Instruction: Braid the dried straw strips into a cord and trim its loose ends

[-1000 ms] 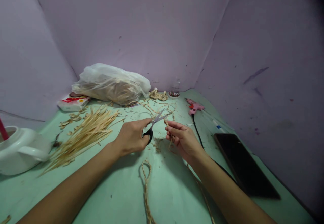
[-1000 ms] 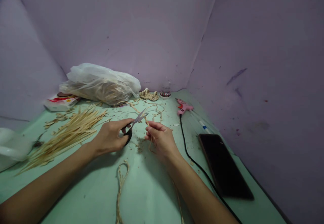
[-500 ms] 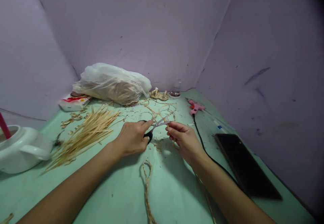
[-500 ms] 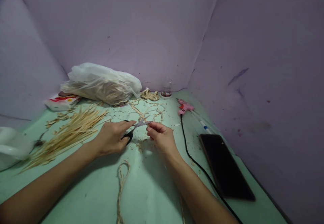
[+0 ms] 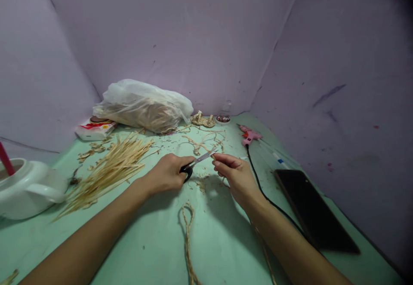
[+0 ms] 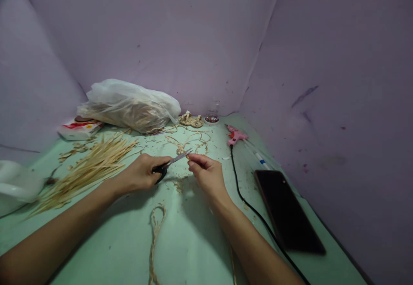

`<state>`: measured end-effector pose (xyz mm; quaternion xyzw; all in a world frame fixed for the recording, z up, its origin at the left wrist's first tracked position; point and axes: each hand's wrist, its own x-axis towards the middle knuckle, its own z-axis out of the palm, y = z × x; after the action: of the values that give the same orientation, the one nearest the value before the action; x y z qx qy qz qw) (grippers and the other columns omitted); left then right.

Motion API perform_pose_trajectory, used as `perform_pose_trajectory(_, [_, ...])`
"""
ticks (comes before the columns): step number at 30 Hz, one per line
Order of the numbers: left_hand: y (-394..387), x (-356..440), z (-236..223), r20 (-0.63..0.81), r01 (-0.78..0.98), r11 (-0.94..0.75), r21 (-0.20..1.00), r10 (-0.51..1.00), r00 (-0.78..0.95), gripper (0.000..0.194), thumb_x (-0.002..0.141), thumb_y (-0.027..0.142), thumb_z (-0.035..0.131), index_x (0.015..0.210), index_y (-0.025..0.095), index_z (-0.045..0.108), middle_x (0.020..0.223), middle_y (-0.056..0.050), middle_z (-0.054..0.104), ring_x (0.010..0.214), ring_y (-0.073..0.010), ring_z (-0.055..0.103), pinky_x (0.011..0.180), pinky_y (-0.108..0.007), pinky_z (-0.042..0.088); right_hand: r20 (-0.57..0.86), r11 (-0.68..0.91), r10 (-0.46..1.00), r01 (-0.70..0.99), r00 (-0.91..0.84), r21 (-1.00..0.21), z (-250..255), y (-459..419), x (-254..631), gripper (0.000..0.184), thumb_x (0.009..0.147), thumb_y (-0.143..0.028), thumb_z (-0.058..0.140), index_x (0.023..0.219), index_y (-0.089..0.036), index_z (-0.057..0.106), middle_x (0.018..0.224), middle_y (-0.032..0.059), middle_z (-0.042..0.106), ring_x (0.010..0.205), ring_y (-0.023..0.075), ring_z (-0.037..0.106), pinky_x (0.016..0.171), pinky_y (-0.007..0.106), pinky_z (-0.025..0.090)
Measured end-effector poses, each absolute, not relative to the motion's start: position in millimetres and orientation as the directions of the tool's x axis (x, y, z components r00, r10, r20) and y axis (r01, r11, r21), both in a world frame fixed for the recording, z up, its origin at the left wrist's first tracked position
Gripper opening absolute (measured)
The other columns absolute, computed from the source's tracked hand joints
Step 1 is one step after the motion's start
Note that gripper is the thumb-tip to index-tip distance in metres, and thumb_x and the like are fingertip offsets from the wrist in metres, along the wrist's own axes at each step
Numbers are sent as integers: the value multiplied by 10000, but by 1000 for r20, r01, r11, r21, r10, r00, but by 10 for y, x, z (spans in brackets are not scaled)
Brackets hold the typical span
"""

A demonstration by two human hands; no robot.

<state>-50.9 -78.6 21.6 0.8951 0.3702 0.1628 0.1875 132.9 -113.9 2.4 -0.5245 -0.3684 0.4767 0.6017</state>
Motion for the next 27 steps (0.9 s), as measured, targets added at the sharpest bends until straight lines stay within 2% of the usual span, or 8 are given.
perform_pose_trajectory(5, [-741, -507, 170, 204, 552, -645, 528, 728, 654, 289, 650, 77, 402, 829, 185, 602, 600, 52, 524, 559, -82, 444, 535, -180, 314, -112, -54, 963, -232, 245, -971, 21, -1136, 1336, 226, 537, -192, 691, 762, -174, 705, 576, -17, 593, 518, 88, 459, 490, 233, 318])
perform_pose_trajectory(11, [-670, -499, 112, 299, 549, -537, 641, 833, 465, 303, 678, 150, 453, 946, 165, 593, 734, 3, 622, 631, -111, 534, 569, -193, 384, -184, -101, 963, -367, 199, -925, 79, -1147, 1310, 143, 498, -143, 645, 640, -157, 649, 647, 3, 601, 569, 96, 506, 494, 217, 341])
perform_pose_trajectory(14, [-687, -496, 125, 289, 611, -541, 577, 836, 467, 302, 685, 159, 457, 945, 192, 605, 732, 14, 624, 644, -116, 537, 584, -201, 391, -172, -98, 973, -393, 156, -914, 106, -1161, 1307, 132, 507, -138, 589, 628, -142, 642, 694, 15, 602, 523, 65, 447, 435, 191, 270])
perform_pose_trajectory(17, [-731, -486, 156, 262, 661, -552, 508, 830, 492, 308, 683, 155, 448, 941, 218, 605, 744, 26, 623, 660, -118, 539, 605, -205, 391, -156, -99, 979, -362, 133, -927, 111, -1175, 1311, 181, 592, -253, 597, 711, -140, 674, 657, -4, 561, 437, 36, 304, 389, 199, 154])
perform_pose_trajectory(19, [-760, -477, 172, 254, 680, -557, 478, 828, 500, 309, 685, 167, 449, 949, 225, 598, 751, 26, 625, 662, -119, 544, 605, -205, 389, -147, -100, 981, -318, 127, -943, 108, -1182, 1309, 230, 618, -334, 628, 729, -140, 680, 597, -27, 503, 420, 34, 251, 388, 208, 129])
perform_pose_trajectory(22, [-794, -465, 185, 245, 696, -577, 427, 815, 525, 361, 676, 193, 466, 1017, 249, 572, 765, 26, 629, 677, -125, 559, 602, -205, 391, -128, -79, 982, -312, 139, -947, 99, -1180, 1298, 255, 588, -358, 681, 727, -145, 670, 565, -47, 471, 413, 31, 255, 392, 207, 136])
perform_pose_trajectory(27, [-848, -436, 182, 269, 738, -613, 283, 789, 552, 507, 658, 223, 489, 1164, 260, 485, 913, -3, 653, 824, -179, 596, 680, -255, 419, -132, -46, 964, -343, 231, -938, 68, -1155, 1281, 261, 577, -357, 699, 725, -147, 654, 574, -39, 522, 410, 32, 320, 386, 198, 169])
